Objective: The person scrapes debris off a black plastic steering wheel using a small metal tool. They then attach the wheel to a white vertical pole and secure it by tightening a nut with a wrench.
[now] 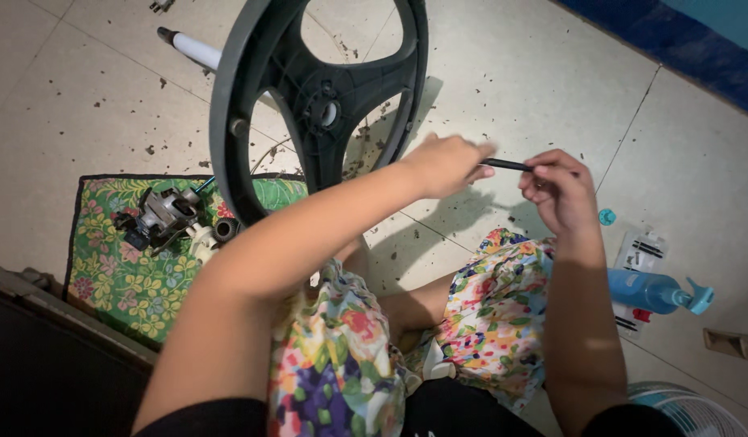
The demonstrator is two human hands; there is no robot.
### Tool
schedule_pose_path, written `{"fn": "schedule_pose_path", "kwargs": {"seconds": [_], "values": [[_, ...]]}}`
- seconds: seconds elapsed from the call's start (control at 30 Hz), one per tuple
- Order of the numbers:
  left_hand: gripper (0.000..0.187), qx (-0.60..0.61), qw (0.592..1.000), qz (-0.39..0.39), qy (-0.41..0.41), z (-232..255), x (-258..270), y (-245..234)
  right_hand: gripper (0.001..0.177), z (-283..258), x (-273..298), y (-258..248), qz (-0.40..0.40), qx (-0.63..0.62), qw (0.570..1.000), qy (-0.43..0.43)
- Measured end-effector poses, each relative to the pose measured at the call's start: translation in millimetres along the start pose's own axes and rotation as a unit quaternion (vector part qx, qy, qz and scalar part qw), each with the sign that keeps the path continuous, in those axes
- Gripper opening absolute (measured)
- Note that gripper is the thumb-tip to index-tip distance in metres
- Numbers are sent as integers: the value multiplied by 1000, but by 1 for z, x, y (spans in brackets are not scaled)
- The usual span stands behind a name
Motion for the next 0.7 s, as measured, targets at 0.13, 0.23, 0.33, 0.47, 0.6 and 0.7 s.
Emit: {"fn": "schedule_pose_path", "kwargs": {"seconds": [0.13,0.23,0.33,0.47,0.6,0.7], "values": [[29,117,990,37,74,-28,-12,22,19,19,-3,-31,41,-14,999,2],[32,106,993,45,26,-50,-3,25,13,28,-6,-73,96,-244,964,-46],[43,42,996,13,-76,-64,3,19,13,31,-2,-98,178,-218,959,-9],[90,-12,988,72,135,-45,-10,19,12,32,4,-94,195,-203,959,7],[119,-58,968,191,154,-28,-24,5,12,29,11,-95,212,-191,958,11],[121,-60,979,176,79,-23,-31,-14,12,26,16,-97,215,-168,962,11]]}}
Point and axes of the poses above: each hand's wrist, its own x-axis away from the middle knuckle, its own y-axis out of the palm, z = x × y, the point moved 3 cm from there along -x, towards the middle knuckle, and after that the axes turned 14 degrees about x, right-handed, at the moved point
